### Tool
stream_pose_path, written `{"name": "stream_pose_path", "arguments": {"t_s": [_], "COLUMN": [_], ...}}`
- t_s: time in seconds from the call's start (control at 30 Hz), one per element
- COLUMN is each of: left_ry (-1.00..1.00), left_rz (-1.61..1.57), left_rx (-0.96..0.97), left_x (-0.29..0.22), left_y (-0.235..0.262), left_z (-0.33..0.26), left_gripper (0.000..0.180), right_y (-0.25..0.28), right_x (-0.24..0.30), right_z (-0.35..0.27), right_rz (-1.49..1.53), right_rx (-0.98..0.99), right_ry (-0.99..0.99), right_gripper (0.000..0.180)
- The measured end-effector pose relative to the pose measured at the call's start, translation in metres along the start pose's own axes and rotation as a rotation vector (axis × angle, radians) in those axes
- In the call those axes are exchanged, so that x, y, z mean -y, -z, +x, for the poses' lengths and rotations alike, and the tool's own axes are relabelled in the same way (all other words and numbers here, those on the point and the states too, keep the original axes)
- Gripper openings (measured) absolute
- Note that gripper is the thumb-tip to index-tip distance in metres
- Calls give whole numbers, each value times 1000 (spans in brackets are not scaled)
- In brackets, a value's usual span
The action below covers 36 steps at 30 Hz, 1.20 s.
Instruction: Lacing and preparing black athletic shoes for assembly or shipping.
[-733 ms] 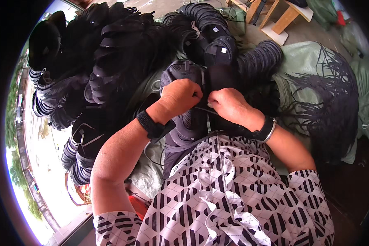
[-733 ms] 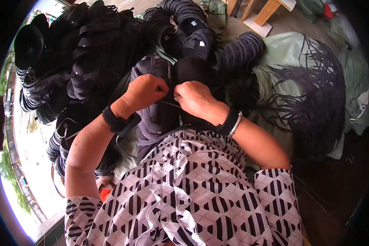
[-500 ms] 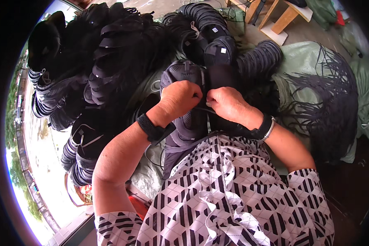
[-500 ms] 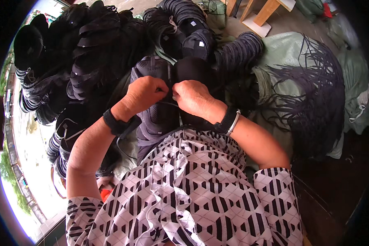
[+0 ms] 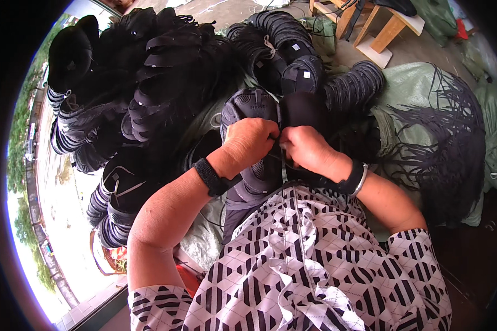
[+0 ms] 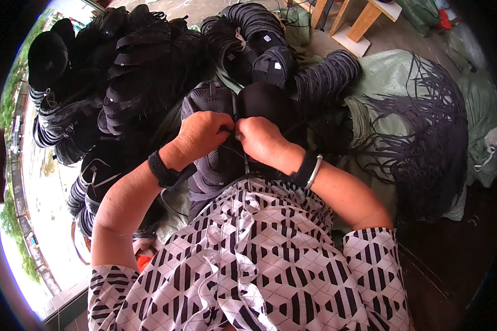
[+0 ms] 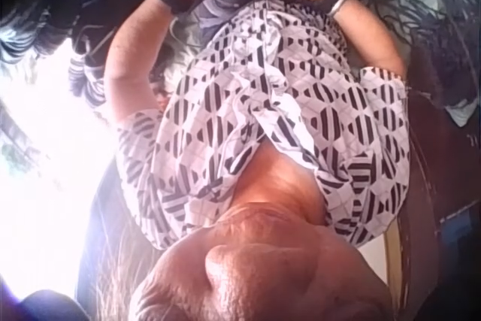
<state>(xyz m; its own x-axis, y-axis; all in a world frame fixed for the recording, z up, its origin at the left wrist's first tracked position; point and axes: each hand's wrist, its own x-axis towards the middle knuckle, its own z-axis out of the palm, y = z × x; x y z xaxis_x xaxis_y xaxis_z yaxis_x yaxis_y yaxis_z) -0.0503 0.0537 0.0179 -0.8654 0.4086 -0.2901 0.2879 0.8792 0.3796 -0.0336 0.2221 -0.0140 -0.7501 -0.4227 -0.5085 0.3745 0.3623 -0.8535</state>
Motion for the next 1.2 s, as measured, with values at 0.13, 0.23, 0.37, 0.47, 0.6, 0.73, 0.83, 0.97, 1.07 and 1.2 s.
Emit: {"name": "stream_pose_path", "arguments": {"t_s": [0.13,0.23,0.37,0.47,0.6,0.73,0.83,0.97,1.07,1.2], "left_ry": [-100,-91,-31,-52,-87,-40,-130,219,269,138], "left_rz": [129,211,165,142,261,405,109,-693,-1072,-895], "left_rx": [92,161,117,111,197,170,-270,-355,-418,-395], "left_x": [0,-3,-8,-4,-9,-12,25,21,38,11], "left_y": [5,6,5,4,10,20,20,9,4,-2], "left_z": [8,10,8,10,17,10,-3,-27,-37,-31], "left_gripper": [16,14,13,14,16,13,11,13,16,13], "right_y": [2,12,31,38,38,46,46,70,50,25], "right_x": [-4,5,-5,-4,-6,-2,-2,14,51,48], "right_z": [1,3,22,30,32,33,32,63,67,104], "right_rz": [-940,-922,-952,-960,-930,-896,-862,-659,-652,-636], "right_rx": [-293,-400,-344,-258,-253,-165,-179,33,-86,-34], "right_ry": [632,559,914,918,921,916,1007,1002,814,874], "right_gripper": [14,48,46,42,38,36,21,17,13,12]}}
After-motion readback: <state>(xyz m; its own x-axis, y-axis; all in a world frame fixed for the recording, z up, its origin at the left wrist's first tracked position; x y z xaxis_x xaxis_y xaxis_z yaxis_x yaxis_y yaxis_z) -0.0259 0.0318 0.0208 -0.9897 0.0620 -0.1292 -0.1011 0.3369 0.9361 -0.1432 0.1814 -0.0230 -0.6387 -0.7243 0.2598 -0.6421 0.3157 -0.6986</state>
